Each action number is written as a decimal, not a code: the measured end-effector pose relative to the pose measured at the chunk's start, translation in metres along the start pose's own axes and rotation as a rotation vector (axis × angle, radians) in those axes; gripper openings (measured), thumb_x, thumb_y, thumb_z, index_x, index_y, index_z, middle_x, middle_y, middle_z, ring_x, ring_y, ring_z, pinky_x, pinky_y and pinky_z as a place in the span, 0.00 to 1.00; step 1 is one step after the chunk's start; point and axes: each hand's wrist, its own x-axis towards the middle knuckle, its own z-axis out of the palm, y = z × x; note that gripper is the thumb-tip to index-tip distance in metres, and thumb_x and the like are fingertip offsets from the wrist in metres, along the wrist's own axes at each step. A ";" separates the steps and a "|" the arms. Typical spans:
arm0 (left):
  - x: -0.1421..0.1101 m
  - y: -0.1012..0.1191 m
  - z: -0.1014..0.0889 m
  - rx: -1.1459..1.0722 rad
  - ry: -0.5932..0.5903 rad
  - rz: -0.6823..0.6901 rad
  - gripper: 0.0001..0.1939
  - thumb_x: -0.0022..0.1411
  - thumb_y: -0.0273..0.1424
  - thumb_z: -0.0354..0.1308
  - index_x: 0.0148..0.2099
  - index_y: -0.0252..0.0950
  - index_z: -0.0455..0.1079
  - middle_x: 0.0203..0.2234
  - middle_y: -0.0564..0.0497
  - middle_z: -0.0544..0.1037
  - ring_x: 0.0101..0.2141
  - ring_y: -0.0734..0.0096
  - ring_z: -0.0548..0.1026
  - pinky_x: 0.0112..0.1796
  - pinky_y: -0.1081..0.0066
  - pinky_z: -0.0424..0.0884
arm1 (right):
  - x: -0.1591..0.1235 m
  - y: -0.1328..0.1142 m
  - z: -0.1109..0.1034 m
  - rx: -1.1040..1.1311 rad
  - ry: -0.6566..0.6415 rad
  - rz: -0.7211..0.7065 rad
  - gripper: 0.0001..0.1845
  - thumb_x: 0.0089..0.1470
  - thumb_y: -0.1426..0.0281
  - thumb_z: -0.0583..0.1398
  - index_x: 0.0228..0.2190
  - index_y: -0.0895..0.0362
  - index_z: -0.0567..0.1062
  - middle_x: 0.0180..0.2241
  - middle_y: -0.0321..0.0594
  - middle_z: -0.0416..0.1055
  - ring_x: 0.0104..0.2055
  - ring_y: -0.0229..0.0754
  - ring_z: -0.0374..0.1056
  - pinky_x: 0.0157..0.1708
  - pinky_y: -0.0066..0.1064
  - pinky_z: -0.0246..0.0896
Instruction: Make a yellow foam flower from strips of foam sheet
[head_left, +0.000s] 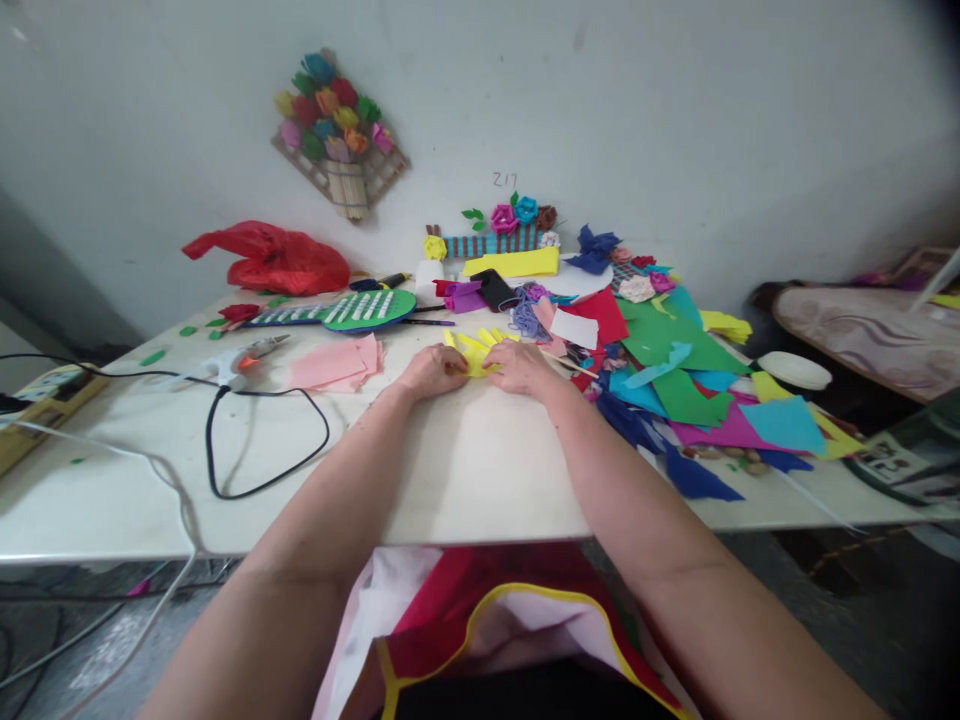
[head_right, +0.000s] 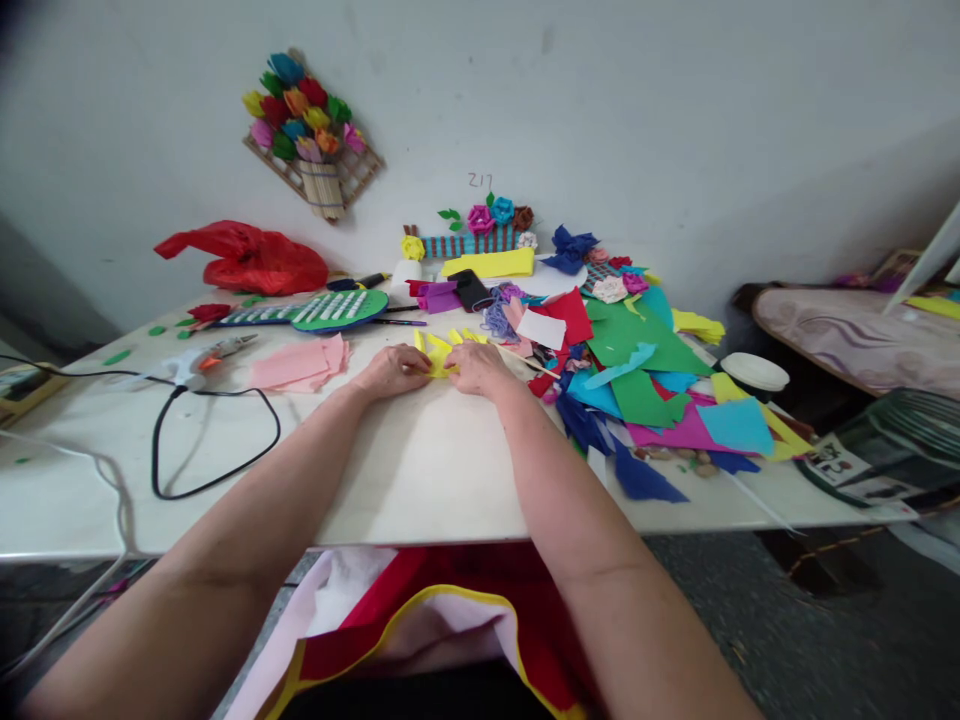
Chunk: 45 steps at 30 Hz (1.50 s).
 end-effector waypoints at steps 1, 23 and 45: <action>0.000 0.000 0.000 0.000 0.001 0.001 0.08 0.45 0.32 0.56 0.28 0.38 0.74 0.32 0.51 0.78 0.35 0.69 0.73 0.38 0.72 0.67 | 0.000 0.000 0.000 -0.001 -0.003 -0.004 0.15 0.48 0.70 0.56 0.39 0.55 0.75 0.41 0.40 0.72 0.45 0.42 0.63 0.42 0.30 0.56; 0.001 -0.005 0.004 -0.030 0.016 0.028 0.06 0.47 0.31 0.56 0.26 0.37 0.74 0.31 0.52 0.78 0.34 0.71 0.73 0.39 0.73 0.66 | 0.007 0.008 0.017 0.130 0.125 0.028 0.15 0.43 0.68 0.62 0.36 0.58 0.73 0.40 0.43 0.70 0.44 0.43 0.63 0.45 0.34 0.56; 0.001 0.003 0.000 -0.095 0.012 -0.157 0.08 0.49 0.32 0.54 0.27 0.36 0.73 0.32 0.52 0.78 0.33 0.71 0.73 0.36 0.73 0.68 | 0.015 0.022 0.041 0.293 0.168 0.002 0.07 0.46 0.69 0.59 0.27 0.58 0.76 0.33 0.40 0.73 0.37 0.40 0.66 0.40 0.30 0.58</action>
